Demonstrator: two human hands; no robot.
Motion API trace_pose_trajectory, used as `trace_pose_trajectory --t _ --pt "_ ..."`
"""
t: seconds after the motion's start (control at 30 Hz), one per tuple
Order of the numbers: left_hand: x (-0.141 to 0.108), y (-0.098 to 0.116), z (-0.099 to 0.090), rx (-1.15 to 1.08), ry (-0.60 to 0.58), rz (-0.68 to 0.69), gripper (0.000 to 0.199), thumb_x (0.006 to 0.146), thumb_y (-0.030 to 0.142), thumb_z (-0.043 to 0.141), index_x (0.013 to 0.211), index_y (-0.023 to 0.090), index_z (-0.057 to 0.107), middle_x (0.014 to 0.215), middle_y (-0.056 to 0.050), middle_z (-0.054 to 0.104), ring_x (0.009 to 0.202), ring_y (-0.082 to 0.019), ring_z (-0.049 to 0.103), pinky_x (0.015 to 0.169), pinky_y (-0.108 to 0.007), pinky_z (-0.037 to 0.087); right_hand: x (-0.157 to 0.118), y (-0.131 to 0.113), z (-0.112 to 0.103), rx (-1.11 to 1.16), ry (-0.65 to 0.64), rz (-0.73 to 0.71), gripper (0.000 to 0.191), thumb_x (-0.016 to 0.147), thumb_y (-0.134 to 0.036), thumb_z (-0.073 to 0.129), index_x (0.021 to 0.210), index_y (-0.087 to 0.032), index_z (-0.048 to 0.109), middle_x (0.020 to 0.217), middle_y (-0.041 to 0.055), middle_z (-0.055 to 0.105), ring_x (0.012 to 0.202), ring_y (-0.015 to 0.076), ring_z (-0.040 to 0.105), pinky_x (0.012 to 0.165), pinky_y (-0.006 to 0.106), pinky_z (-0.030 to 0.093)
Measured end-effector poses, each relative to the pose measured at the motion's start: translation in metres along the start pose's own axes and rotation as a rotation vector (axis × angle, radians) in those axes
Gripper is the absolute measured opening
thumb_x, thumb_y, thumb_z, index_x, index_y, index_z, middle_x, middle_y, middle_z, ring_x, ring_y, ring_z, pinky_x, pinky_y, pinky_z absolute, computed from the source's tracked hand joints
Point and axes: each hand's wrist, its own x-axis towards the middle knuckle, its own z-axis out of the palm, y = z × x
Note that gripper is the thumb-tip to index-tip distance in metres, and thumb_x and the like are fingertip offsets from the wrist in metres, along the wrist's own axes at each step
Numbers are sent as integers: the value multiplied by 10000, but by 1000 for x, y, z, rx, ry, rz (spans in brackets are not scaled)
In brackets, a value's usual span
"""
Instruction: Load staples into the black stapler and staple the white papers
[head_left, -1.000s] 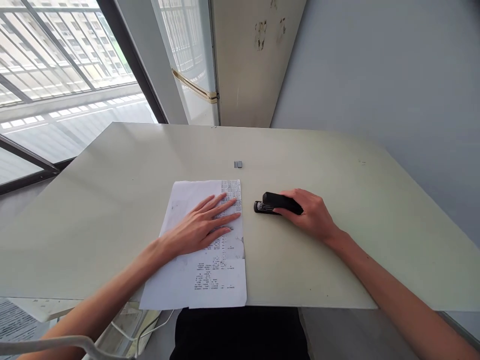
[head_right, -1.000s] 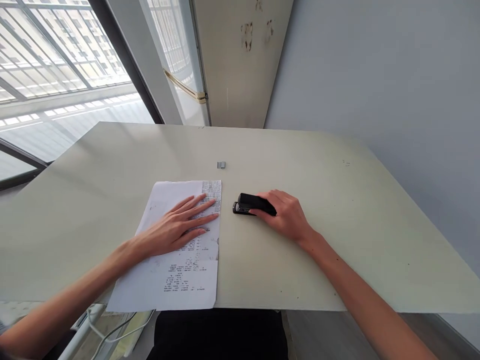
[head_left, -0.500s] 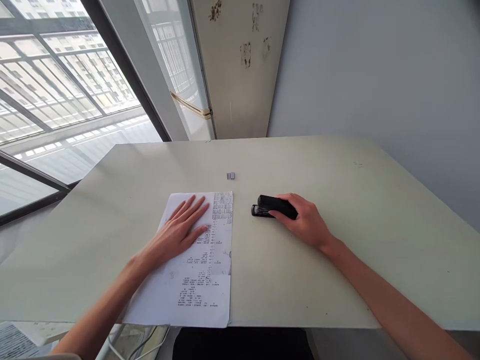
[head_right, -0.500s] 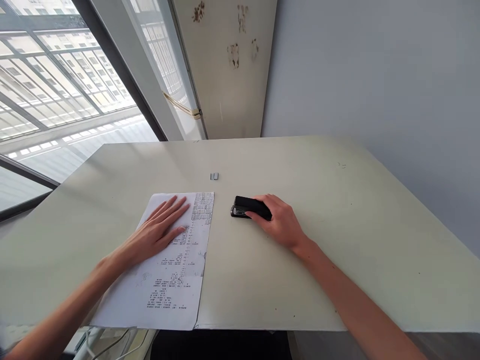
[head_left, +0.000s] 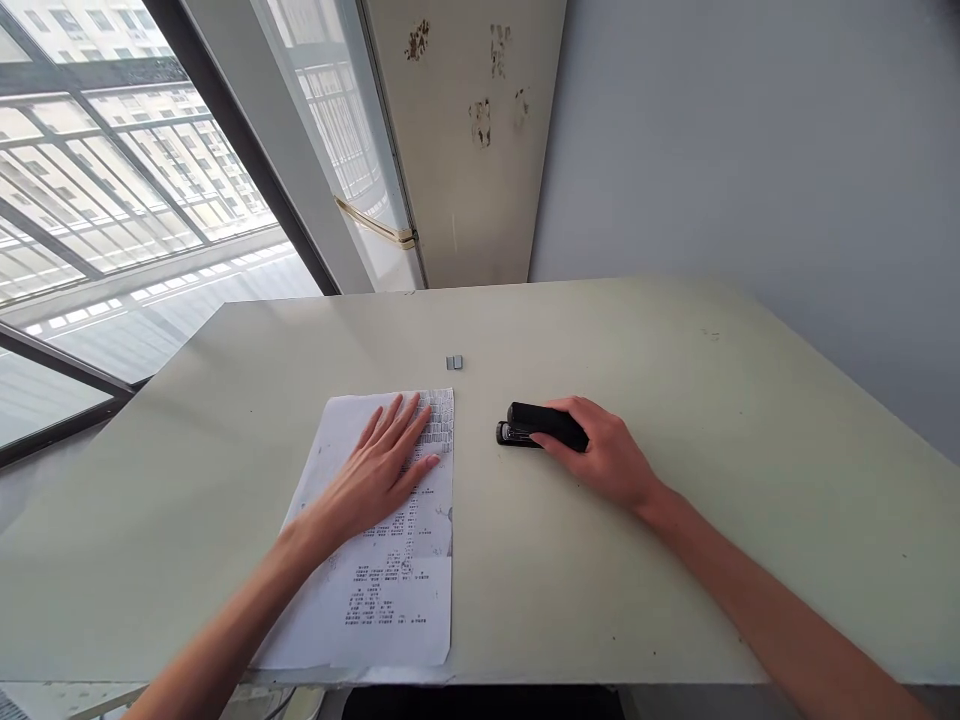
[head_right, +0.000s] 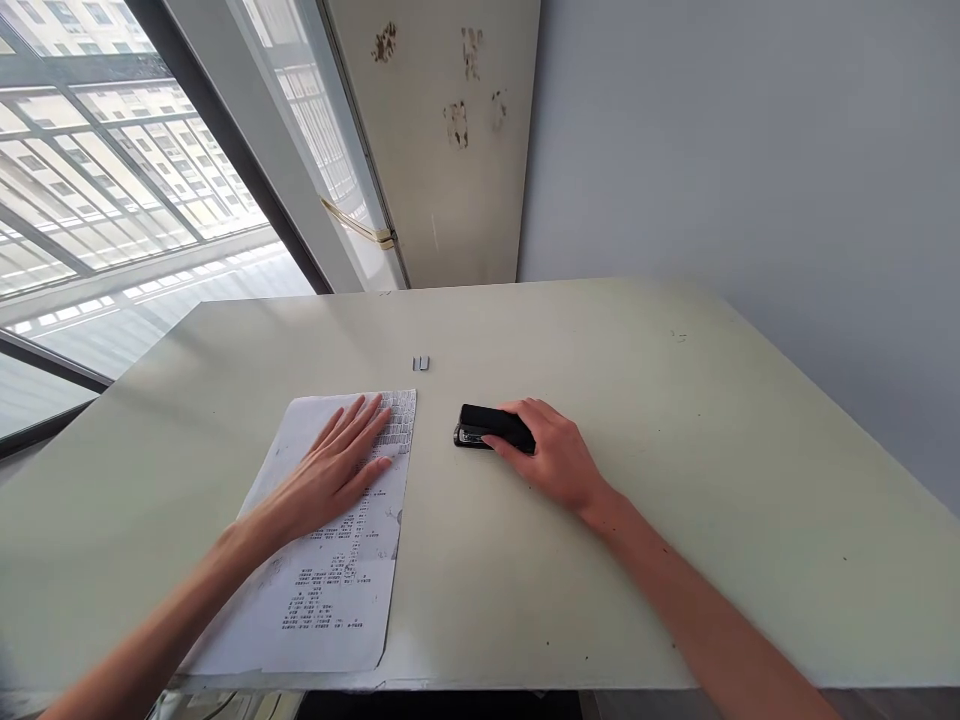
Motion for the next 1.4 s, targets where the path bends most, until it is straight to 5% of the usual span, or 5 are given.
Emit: trace_pose_trajectory --t 0.2,0.7,0.93,1.13,1.4 --pt "1 -2 14 55 6 -38 686 1125 561 310 1720 292 99 1780 -32 96 1644 -292 55 1344 -555 118 0 1 0 12 7 -20 286 1013 -508 617 1160 -264 638 1054 63 745 919 251 705 790 388 574" --pt "-2 1 -1 -22 7 -58 689 1121 567 318 1720 296 114 1781 -29 108 1643 -311 75 1337 -566 154 -1 3 2 20 3 0 278 1000 -503 638 1160 -276 631 1059 55 742 913 250 698 786 388 567" --pt "-76 8 -33 -3 -14 57 779 1064 606 484 1712 368 123 1767 -9 192 1630 -352 151 1287 -598 289 -1 1 0 17 2 -5 283 1006 -521 612 1141 -274 643 1059 62 746 928 258 706 796 388 573" --pt "-149 24 -20 170 -15 122 1185 833 840 636 1719 207 169 1749 -156 197 1584 -469 234 1222 -633 373 -1 1 0 18 1 -9 266 1007 -504 616 1147 -279 641 1057 56 749 932 259 708 795 392 578" --pt "-198 16 -26 151 -37 147 695 1051 478 487 1693 317 278 1692 -24 388 1553 -334 378 1199 -476 466 -2 -2 -1 41 -20 -38 230 1005 -468 631 1137 -281 647 1030 50 740 910 251 701 789 391 579"
